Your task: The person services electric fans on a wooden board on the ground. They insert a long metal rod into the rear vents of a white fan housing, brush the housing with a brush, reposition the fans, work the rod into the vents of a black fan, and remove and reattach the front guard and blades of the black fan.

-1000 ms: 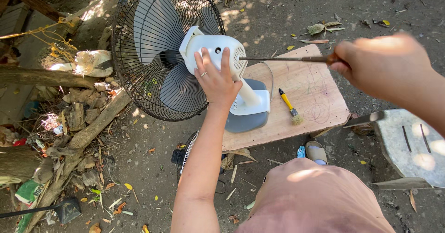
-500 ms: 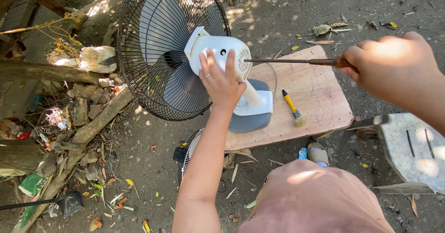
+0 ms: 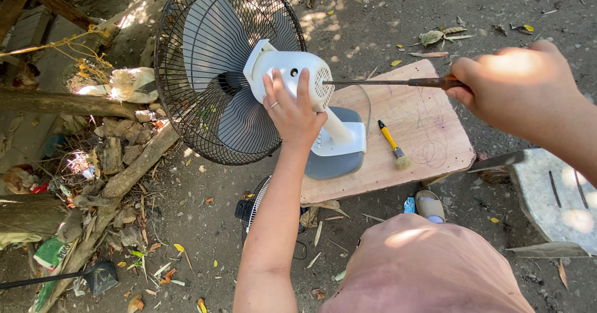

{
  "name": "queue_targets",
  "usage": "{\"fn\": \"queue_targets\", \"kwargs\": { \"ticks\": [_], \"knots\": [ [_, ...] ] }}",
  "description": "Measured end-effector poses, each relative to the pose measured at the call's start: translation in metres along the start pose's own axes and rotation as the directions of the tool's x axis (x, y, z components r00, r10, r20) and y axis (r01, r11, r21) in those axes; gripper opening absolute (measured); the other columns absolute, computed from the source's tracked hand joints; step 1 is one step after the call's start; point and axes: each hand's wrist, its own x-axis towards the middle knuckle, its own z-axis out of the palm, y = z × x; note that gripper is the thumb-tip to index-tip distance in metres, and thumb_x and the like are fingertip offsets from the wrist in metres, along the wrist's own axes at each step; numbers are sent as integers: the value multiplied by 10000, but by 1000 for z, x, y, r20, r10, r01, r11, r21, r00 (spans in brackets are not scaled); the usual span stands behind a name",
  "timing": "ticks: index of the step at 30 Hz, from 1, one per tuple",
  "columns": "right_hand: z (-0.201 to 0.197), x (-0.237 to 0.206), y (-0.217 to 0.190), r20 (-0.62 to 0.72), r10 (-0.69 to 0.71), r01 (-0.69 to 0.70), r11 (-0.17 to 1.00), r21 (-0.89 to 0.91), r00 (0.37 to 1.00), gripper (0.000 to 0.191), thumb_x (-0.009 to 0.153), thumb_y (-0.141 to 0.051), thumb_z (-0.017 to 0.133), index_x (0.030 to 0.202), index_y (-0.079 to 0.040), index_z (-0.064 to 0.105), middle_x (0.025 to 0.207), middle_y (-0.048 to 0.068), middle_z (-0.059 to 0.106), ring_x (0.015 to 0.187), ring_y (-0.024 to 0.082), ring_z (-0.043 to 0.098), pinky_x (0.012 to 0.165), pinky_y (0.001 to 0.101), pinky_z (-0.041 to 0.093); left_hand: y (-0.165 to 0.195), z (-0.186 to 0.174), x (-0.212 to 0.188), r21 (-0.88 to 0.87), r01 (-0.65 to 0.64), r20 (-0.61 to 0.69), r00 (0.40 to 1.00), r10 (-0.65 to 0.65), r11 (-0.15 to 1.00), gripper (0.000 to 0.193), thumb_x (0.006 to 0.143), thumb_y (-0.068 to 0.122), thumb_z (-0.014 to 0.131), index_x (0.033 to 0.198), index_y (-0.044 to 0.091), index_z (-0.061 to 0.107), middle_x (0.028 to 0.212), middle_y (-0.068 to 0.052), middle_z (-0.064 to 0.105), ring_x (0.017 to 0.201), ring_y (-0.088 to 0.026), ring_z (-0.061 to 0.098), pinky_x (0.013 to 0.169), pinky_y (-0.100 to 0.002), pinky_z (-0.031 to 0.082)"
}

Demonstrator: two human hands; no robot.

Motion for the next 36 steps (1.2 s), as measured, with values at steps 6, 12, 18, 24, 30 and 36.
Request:
{"fn": "queue_targets", "kwargs": {
  "ticks": [6,12,18,24,30,36],
  "knots": [
    [0,13,-6,235,38,-79,983,166,971,333,1009,-484,583,1088,-168,656,784,75,733,739,297,732,672,423,590,-5,-1,0,-8,-15,19,1000,15,1000,1080,576,284,894,1525,262,379,1551,-327,312,1487,-547,262,1026,-700,380],
    [10,13,-3,245,15,-54,987,154,969,319,955,-475,625,1068,-182,681,910,38,747,817,274,741,710,414,601,-5,1,0,16,-5,23,1000,4,1000,1087,565,269,894,1523,260,381,1565,-320,305,1498,-542,255,1045,-698,383],
    [16,21,-4,432,91,-172,973,152,897,331,997,-528,574,1211,-311,704,926,48,794,863,270,753,758,427,608,-5,-1,1,-3,-4,25,1000,4,1000,1100,553,283,907,1518,250,380,1564,-328,297,1490,-551,255,1037,-706,381],
    [25,18,-1,219,-35,-40,943,330,975,330,940,-450,648,1107,-165,657,959,58,740,864,301,720,732,463,588,-3,-2,1,7,-19,16,1000,19,1000,1083,577,266,898,1527,252,376,1571,-325,295,1496,-544,256,1044,-706,379],
    [10,3,-7,68,-15,4,986,165,998,257,959,-377,677,1033,-135,635,994,61,707,792,296,715,685,413,587,-4,0,0,8,-6,28,1000,6,1000,1086,569,267,893,1524,250,377,1572,-332,294,1497,-545,254,1034,-710,381],
    [-13,-1,-16,151,54,-58,998,26,987,306,1014,-474,557,1008,-196,684,742,-12,734,722,226,725,766,413,535,-5,0,0,6,-18,12,1000,18,1000,1064,591,277,878,1523,237,365,1572,-330,285,1508,-543,238,1032,-716,389]
  ]
}}
